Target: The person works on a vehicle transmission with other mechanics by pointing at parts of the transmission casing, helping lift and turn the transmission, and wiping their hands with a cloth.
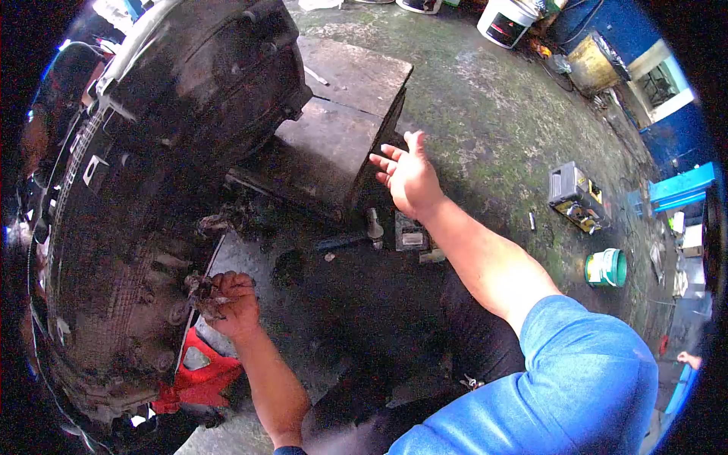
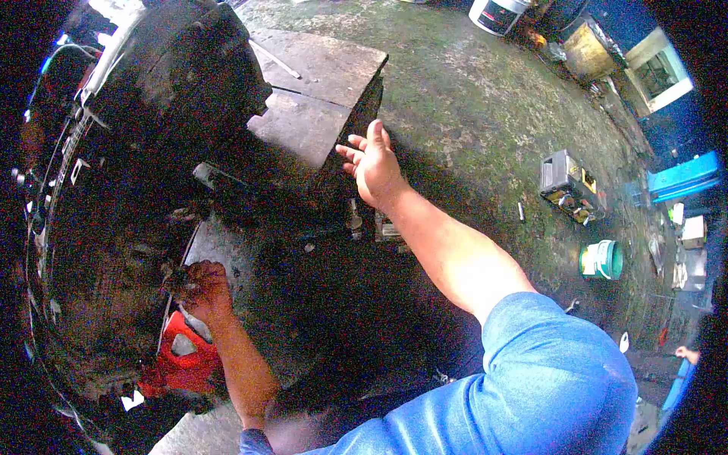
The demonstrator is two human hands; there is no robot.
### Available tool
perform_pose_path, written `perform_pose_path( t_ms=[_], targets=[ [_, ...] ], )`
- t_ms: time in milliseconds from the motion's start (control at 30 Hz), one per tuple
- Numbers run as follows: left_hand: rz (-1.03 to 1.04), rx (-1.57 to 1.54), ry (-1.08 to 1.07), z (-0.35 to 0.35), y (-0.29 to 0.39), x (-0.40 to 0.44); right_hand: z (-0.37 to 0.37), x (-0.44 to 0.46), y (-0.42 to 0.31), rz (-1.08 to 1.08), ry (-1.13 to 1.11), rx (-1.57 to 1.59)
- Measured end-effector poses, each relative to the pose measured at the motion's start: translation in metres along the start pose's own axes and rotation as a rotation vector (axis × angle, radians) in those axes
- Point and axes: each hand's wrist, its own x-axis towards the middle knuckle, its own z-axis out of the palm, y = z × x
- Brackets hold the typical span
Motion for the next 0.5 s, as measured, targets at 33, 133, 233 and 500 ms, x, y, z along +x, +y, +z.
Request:
perform_pose_path(
  t_ms=[33, 133, 233, 500],
  targets=[
    [-0.02, -0.019, -0.018, -0.001, 0.0, 0.0, 0.003, 0.0, -0.002, 0.074, 0.074, 0.159],
    [-0.048, 0.065, -0.147, -0.004, 0.003, 0.0, 0.009, 0.0, -0.008, 0.154, 0.145, 0.345],
    [-0.129, 0.003, -0.072, 0.001, 0.005, -0.001, 0.014, -0.003, -0.006, 0.213, 0.195, 0.448],
    [-0.105, -0.026, -0.072, -0.005, 0.006, 0.002, 0.017, -0.014, -0.007, 0.277, 0.186, 0.284]
  ],
)
